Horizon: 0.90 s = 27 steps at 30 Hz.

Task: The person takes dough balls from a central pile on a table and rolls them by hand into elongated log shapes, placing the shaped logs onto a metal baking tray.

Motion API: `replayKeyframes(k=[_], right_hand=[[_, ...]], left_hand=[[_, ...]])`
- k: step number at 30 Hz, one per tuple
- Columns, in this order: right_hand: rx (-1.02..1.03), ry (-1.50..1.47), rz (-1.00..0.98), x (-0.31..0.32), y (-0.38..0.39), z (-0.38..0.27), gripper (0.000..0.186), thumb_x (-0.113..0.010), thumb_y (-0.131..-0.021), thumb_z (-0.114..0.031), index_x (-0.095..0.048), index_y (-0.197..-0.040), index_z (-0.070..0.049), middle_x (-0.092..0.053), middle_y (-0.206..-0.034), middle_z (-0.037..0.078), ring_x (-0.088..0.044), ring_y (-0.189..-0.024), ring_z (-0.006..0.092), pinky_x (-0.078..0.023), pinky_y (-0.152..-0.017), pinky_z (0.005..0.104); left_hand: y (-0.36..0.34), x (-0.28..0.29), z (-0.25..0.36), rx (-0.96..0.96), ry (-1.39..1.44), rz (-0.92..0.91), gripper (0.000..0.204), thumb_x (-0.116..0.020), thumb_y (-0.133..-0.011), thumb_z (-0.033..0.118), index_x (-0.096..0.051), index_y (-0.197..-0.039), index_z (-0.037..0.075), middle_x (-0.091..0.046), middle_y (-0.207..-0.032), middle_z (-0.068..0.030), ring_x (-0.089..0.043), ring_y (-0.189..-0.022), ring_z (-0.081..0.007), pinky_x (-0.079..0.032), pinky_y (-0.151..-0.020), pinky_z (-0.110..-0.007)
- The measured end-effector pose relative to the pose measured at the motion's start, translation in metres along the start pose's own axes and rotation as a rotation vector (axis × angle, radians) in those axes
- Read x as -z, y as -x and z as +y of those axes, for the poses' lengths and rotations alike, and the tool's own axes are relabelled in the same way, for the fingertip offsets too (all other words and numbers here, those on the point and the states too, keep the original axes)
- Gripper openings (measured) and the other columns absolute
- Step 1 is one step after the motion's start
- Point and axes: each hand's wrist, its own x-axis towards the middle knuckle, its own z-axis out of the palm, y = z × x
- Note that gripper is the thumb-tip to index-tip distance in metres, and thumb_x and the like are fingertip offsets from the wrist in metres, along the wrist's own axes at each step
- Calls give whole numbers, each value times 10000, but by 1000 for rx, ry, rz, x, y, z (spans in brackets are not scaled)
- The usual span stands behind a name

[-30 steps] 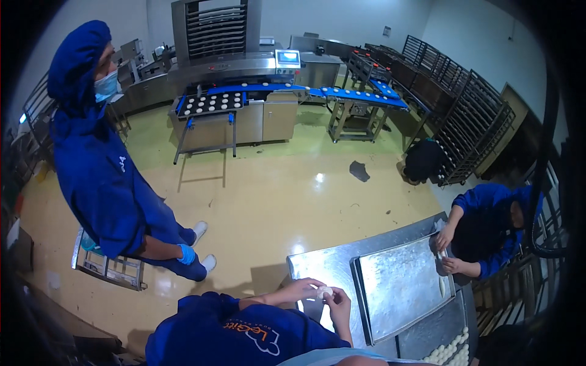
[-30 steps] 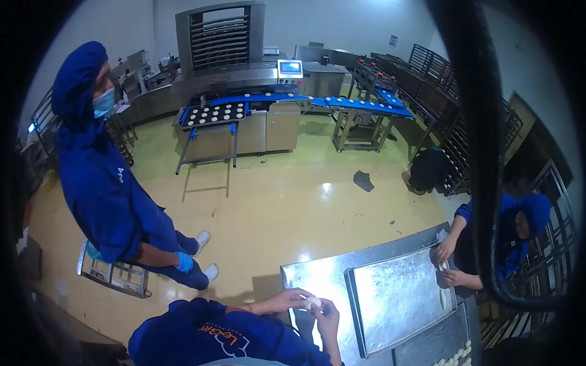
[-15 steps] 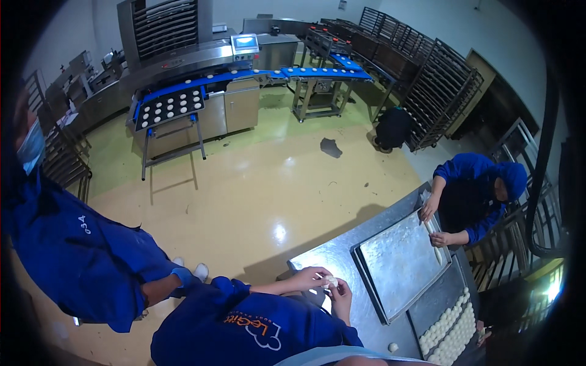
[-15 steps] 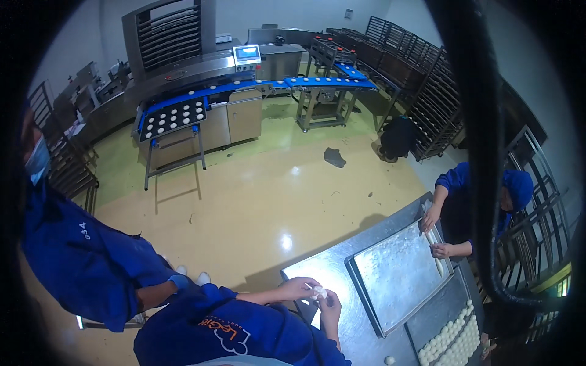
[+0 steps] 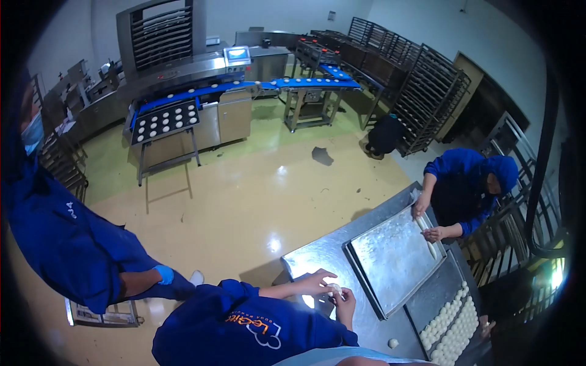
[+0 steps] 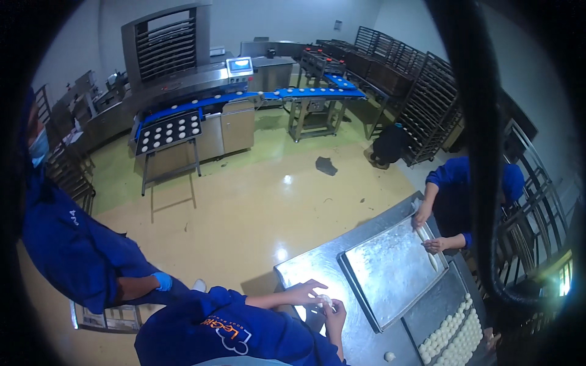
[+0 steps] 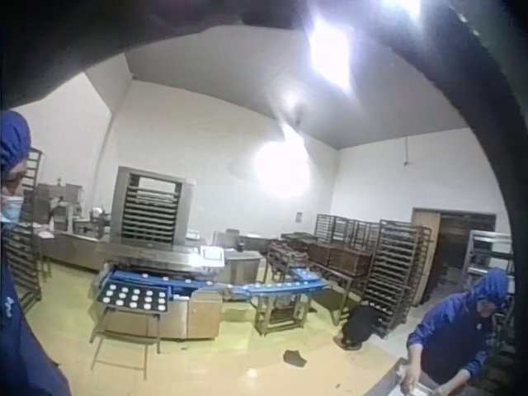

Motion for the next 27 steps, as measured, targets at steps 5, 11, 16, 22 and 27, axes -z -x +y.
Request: replayKeyframes(k=[5, 11, 16, 22, 27], right_hand=[[-44, -270, 143, 8, 2, 21, 269, -688, -937, -70, -547, -1155, 5, -664, -915, 93, -654, -739, 146, -567, -653, 283], [-8, -97, 240, 12, 17, 24, 304, -728, -905, -108, -582, -1154, -12, -687, -937, 88, -653, -770, 135, -520, -648, 240], [171, 259, 309, 29, 2, 42, 218, -754, -860, -123, -653, -1018, -12, -695, -901, 94, -668, -812, 158, -523, -662, 258], [205, 385, 377, 48, -8, 72, 203, -746, -853, -120, -644, -985, -4, -685, -868, 79, -635, -793, 142, -527, -734, 302], [255, 436, 563, 51, 19, 47, 233, -716, -868, -119, -651, -1062, -7, -674, -856, 148, -654, -769, 237, -528, -731, 358]], left_hand=[[-21, -25, -24, 23, 283, -162, 413, -708, -932, 289, -619, -1263, 58, -704, -1095, -87, -703, -918, -188, -574, -765, -324], [-24, -38, -15, 62, 51, -138, 315, -746, -881, 220, -678, -1146, 64, -715, -1059, -68, -691, -872, -154, -565, -762, -300], [-36, -47, -12, 37, 64, -185, 247, -718, -883, 181, -680, -1094, 59, -714, -1024, -75, -697, -851, -168, -562, -733, -314], [-54, -66, -42, -88, -68, -165, 214, -648, -844, 95, -682, -1055, 76, -684, -991, -143, -675, -944, -292, -532, -823, -374], [-47, -86, -32, -87, -71, -162, 242, -662, -855, 107, -682, -1096, 90, -660, -994, -127, -668, -787, -277, -542, -726, -377]])
